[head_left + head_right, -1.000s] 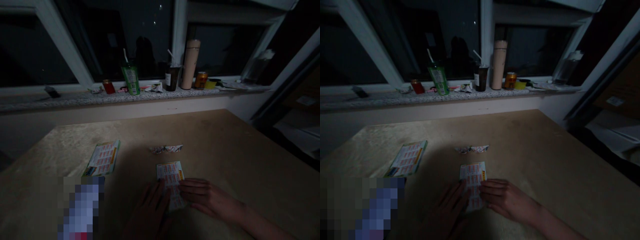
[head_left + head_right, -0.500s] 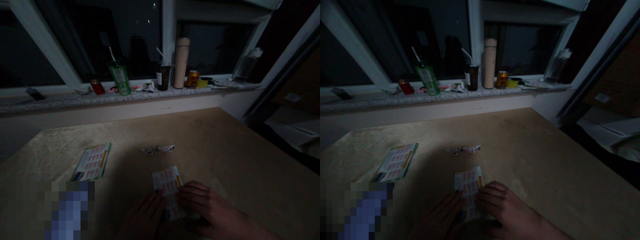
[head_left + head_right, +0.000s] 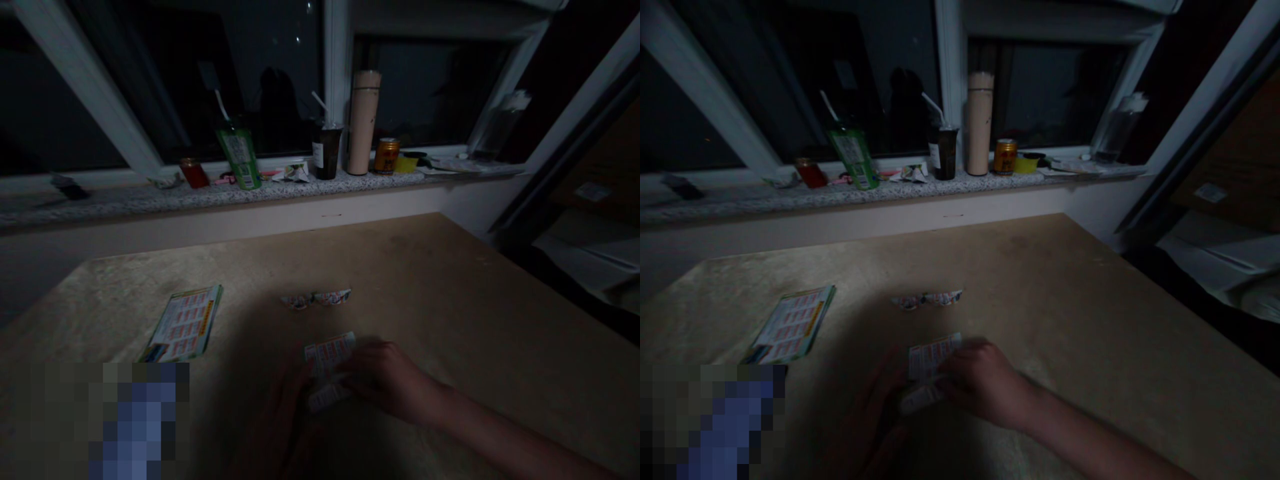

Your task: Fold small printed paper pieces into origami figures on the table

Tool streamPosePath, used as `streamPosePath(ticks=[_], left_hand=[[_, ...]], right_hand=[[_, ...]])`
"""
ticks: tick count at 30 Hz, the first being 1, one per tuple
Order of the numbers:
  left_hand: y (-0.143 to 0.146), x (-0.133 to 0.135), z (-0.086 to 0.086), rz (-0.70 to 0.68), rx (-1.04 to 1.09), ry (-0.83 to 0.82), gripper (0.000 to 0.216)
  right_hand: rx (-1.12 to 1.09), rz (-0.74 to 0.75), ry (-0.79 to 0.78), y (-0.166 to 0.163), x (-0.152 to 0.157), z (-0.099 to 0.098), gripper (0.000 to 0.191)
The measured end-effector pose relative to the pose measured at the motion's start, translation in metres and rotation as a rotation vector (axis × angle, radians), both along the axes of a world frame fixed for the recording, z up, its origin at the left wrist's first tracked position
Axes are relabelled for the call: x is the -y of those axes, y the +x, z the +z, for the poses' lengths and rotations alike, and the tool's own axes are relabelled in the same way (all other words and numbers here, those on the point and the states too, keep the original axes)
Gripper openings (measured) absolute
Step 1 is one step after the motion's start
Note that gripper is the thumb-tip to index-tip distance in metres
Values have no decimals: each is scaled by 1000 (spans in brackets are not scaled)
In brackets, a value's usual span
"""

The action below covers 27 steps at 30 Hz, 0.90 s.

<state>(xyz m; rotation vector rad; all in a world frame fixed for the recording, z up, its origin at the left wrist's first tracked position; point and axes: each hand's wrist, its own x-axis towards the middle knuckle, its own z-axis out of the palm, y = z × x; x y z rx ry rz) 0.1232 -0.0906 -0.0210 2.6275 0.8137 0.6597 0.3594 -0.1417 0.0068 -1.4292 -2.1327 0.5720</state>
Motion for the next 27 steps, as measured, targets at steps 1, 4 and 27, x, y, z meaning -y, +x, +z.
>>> streamPosePath(ticks=[1,4,27], left_hand=[[1,2,2,20,4,-16,58],[1,6,5,43,-24,-12,59],[8,6,6,-121,-333,529,57]], right_hand=[[-53,-31,-6,0,-3,-2,12],[-197,-123,-5,-1,-9,-11,13],[79,-290,-96,-18,-27,-19,22]])
